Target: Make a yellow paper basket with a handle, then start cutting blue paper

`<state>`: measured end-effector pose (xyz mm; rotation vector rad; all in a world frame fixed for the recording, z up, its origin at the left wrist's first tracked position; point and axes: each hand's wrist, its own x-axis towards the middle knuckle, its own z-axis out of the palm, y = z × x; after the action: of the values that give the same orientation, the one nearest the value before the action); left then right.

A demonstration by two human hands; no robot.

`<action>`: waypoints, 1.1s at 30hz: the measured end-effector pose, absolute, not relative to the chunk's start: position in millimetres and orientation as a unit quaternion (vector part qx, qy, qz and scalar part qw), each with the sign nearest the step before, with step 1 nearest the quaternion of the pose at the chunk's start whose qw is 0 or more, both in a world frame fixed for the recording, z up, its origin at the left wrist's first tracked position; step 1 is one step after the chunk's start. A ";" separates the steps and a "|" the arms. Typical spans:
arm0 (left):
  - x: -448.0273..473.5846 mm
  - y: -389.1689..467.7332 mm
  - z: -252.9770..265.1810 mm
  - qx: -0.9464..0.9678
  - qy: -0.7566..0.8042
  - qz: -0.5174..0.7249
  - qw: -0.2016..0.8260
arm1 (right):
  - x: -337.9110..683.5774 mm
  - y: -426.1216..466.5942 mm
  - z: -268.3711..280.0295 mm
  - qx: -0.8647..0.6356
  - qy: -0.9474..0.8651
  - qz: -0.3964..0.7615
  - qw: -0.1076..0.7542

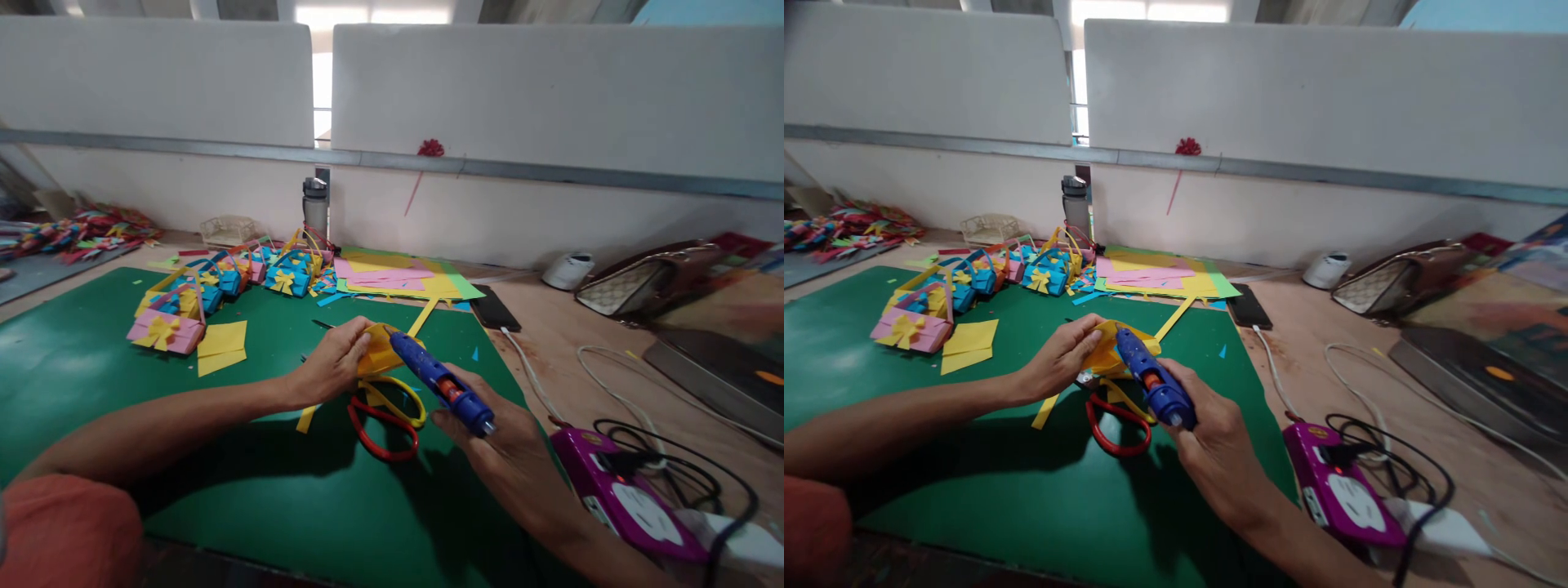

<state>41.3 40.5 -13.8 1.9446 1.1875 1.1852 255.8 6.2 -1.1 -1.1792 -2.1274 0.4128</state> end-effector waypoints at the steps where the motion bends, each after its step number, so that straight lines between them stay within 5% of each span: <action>1: 41.2 40.4 -13.7 0.725 0.445 0.442 0.285 | 255.5 6.4 0.6 -0.458 -0.810 0.157 0.331; 6: 39.9 41.4 -13.6 0.721 0.462 0.451 0.252 | 259.6 14.2 5.1 -0.462 -0.811 0.119 0.338; 11: 34.1 48.6 -11.3 0.702 0.486 0.472 0.218 | 271.9 36.0 5.6 -0.462 -0.810 -0.069 0.354; 16: 21.0 61.1 -2.3 0.673 0.489 0.523 0.186 | 271.8 54.5 1.8 -0.576 -0.771 -0.241 0.130; 20: 13.6 67.7 4.3 0.655 0.492 0.550 0.163 | 261.6 62.5 -8.6 -0.615 -0.740 -0.265 -0.055; 33: 14.3 67.1 5.9 0.665 0.474 0.543 0.198 | 255.8 70.6 17.3 -0.524 -0.812 -0.194 -0.170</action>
<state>14.3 67.1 5.9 1.8604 1.3259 1.5199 255.8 70.6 17.3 -1.8534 -2.8694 -0.6851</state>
